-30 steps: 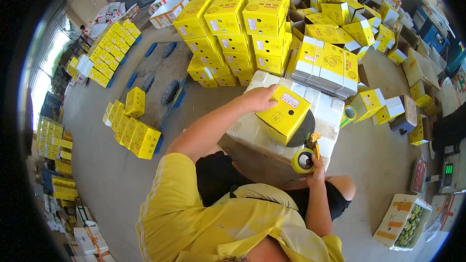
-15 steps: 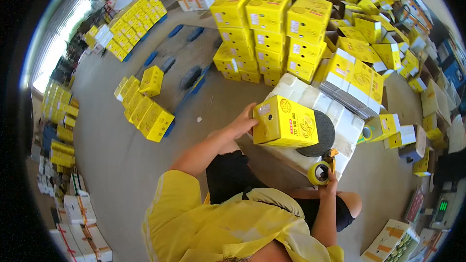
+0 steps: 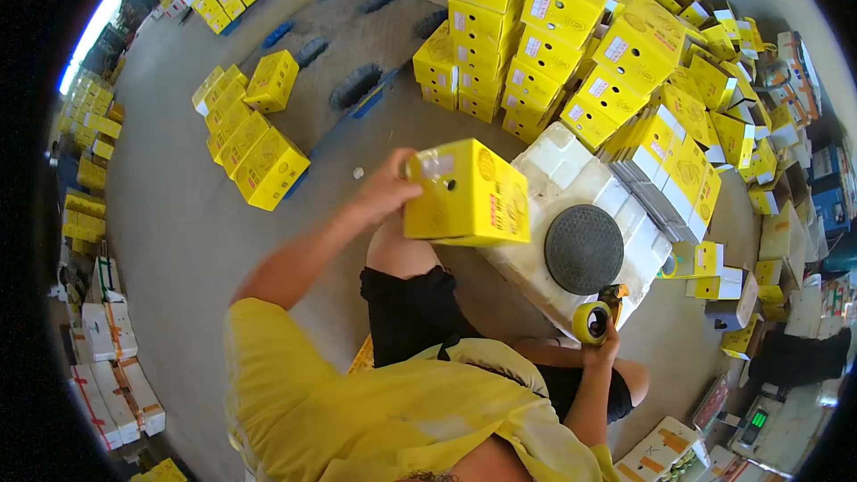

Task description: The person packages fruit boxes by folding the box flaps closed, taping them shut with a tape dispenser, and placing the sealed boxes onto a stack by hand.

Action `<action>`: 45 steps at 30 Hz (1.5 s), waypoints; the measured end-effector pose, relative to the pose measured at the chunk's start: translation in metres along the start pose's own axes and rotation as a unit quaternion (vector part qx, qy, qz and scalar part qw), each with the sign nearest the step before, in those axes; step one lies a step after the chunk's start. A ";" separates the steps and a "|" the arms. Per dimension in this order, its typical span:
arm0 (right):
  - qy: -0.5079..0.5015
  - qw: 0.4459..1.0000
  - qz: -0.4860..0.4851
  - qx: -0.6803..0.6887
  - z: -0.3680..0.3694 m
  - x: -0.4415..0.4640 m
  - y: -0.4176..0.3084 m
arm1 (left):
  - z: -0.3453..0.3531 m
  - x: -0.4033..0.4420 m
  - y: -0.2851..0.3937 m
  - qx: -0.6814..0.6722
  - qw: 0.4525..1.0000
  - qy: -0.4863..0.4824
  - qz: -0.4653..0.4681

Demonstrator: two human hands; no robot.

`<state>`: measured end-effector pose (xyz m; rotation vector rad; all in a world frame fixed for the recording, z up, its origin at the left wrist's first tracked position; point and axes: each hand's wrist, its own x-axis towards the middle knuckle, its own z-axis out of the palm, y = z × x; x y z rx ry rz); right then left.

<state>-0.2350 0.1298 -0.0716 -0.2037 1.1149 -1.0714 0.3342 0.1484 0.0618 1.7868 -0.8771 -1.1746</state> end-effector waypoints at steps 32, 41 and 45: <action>0.072 0.996 0.028 -0.040 0.010 -0.032 0.010 | -0.074 0.450 -0.076 -0.303 0.927 0.217 -0.036; 0.099 0.989 0.033 -0.100 0.037 -0.021 0.017 | -0.080 0.419 -0.050 -0.033 0.987 0.122 -0.103; -0.001 0.997 0.050 -0.061 0.060 -0.022 0.013 | -0.053 0.387 -0.112 0.274 0.958 -0.014 0.084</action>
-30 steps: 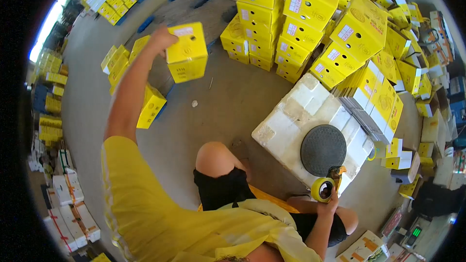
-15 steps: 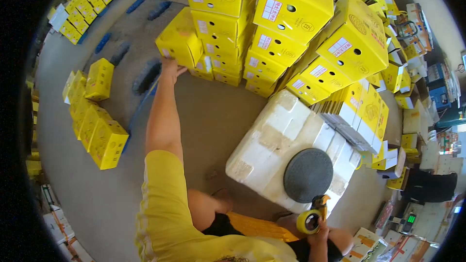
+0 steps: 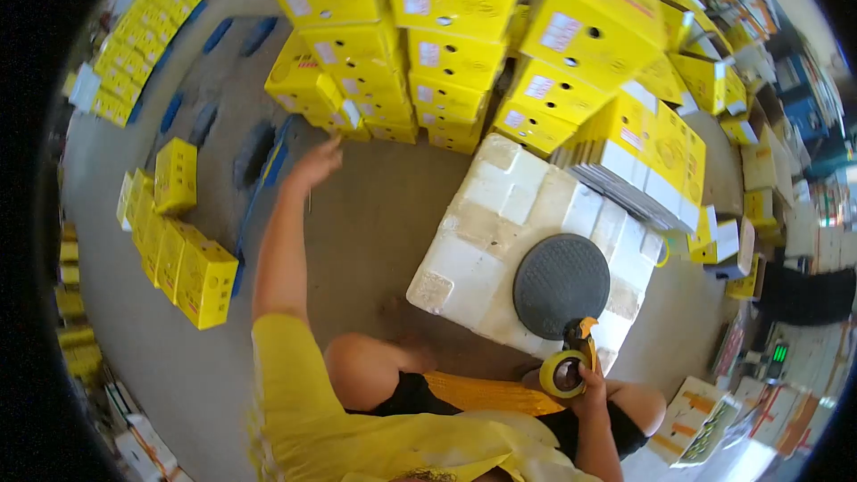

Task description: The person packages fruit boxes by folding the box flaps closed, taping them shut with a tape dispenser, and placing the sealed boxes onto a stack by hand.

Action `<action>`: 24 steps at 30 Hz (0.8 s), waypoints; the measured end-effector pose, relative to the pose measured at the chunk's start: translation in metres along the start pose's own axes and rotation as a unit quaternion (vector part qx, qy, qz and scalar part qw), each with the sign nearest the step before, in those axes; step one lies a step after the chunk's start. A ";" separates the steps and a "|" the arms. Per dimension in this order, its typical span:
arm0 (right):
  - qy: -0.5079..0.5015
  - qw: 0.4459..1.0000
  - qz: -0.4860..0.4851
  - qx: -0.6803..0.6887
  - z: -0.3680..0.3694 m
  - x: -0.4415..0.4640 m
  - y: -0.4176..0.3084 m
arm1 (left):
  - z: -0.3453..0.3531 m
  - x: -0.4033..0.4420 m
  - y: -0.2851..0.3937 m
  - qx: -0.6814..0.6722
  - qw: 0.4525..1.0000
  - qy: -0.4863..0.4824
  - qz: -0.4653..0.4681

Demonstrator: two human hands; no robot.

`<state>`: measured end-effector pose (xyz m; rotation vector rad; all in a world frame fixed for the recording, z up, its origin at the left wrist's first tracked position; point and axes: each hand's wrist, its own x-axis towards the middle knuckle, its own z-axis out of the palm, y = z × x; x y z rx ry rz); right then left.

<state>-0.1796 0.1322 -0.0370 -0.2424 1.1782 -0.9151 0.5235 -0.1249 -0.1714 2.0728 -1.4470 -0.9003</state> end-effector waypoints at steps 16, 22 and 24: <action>-0.095 0.986 -0.068 -0.117 -0.043 0.000 0.046 | -0.010 -0.451 0.480 -0.199 0.551 0.101 0.804; -0.069 0.988 -0.104 -0.096 -0.053 -0.003 0.047 | 0.005 -0.493 0.542 -0.239 0.466 -0.045 0.851; -0.070 0.989 -0.099 -0.083 -0.052 -0.003 0.043 | 0.011 -0.508 0.547 -0.230 0.484 -0.058 0.842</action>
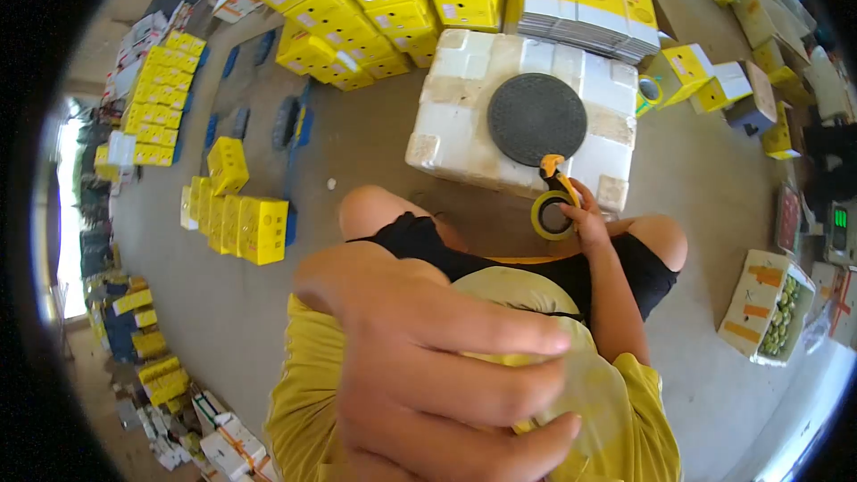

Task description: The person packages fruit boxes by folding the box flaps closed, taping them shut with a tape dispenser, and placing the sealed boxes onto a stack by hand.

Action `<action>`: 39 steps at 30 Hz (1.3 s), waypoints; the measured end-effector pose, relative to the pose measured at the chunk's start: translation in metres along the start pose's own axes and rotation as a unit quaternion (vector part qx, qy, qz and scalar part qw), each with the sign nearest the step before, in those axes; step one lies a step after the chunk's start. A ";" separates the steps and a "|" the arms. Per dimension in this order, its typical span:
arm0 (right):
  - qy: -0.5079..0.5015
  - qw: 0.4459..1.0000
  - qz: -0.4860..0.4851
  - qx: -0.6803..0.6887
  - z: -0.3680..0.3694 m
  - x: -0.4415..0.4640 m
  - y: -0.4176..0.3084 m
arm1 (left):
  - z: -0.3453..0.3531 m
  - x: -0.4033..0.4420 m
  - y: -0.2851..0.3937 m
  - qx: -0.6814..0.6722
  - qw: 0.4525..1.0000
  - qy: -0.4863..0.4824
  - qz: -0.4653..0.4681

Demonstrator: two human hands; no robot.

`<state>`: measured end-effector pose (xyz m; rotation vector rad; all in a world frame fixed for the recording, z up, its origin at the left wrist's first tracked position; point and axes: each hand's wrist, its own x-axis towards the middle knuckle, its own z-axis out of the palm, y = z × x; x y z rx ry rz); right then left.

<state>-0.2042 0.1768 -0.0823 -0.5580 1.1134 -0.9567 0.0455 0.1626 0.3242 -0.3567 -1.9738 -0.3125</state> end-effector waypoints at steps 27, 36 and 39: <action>0.019 0.996 0.007 -0.084 0.002 0.019 -0.001 | 0.015 -0.044 0.045 0.325 0.866 0.188 -0.330; 0.001 0.995 -0.002 -0.101 -0.011 0.035 0.009 | -0.075 -0.389 -0.010 0.352 0.563 -0.097 -0.742; 0.008 0.993 0.004 -0.119 -0.018 0.038 0.010 | -0.088 -0.448 -0.008 0.136 0.269 -0.227 -0.926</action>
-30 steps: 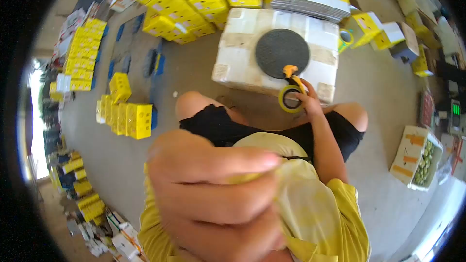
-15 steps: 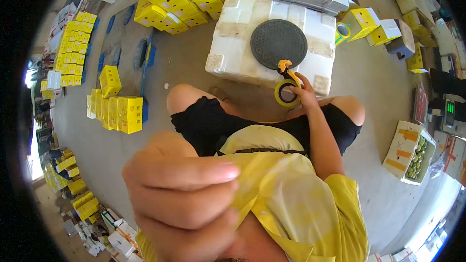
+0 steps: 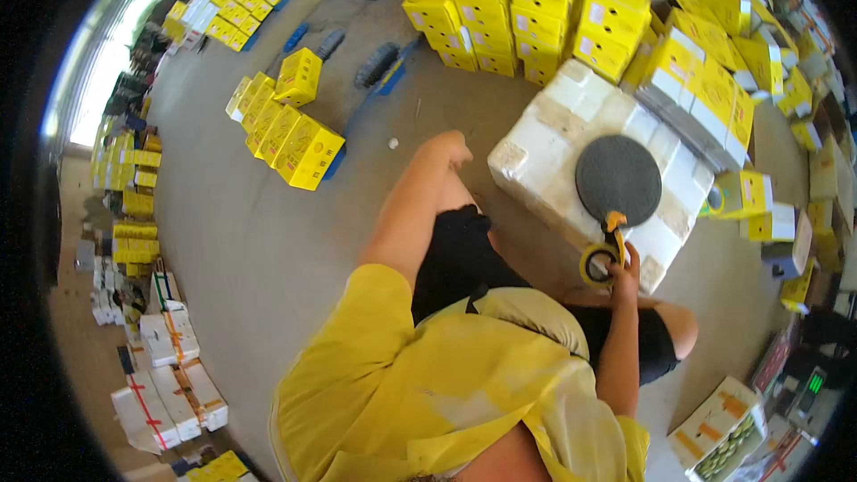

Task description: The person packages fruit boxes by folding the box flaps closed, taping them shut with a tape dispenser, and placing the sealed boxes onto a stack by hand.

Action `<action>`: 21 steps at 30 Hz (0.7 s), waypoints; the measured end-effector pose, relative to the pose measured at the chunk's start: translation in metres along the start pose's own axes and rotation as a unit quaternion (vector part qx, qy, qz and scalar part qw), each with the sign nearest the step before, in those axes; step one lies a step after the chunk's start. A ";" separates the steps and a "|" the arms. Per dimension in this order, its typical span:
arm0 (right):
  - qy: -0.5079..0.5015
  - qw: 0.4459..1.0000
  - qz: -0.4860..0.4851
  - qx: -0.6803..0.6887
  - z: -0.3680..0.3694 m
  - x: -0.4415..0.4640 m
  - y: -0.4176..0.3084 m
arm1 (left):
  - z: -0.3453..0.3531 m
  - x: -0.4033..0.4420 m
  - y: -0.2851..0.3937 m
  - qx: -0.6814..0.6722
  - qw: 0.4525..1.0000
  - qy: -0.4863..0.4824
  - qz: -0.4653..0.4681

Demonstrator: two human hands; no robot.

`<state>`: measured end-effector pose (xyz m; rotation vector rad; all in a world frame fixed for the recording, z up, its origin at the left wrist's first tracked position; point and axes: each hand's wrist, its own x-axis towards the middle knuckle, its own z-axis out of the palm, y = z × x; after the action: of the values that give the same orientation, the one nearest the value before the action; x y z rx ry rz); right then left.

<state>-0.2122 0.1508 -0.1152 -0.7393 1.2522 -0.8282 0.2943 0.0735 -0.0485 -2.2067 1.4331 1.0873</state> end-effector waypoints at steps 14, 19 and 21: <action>0.081 0.993 -0.005 0.090 -0.003 0.102 -0.059 | 0.000 0.010 0.028 -0.194 0.974 -0.025 0.118; 0.225 0.932 -0.061 -0.277 0.003 0.126 -0.059 | 0.012 0.027 0.019 -0.164 0.979 -0.030 0.115; 0.302 0.769 -0.076 -0.558 0.021 0.099 -0.084 | 0.014 0.027 0.013 -0.178 0.976 -0.035 0.118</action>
<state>-0.1915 0.0234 -0.0901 -1.6137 2.3432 -0.3547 0.2826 0.0583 -0.0758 -2.2374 1.6053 1.5972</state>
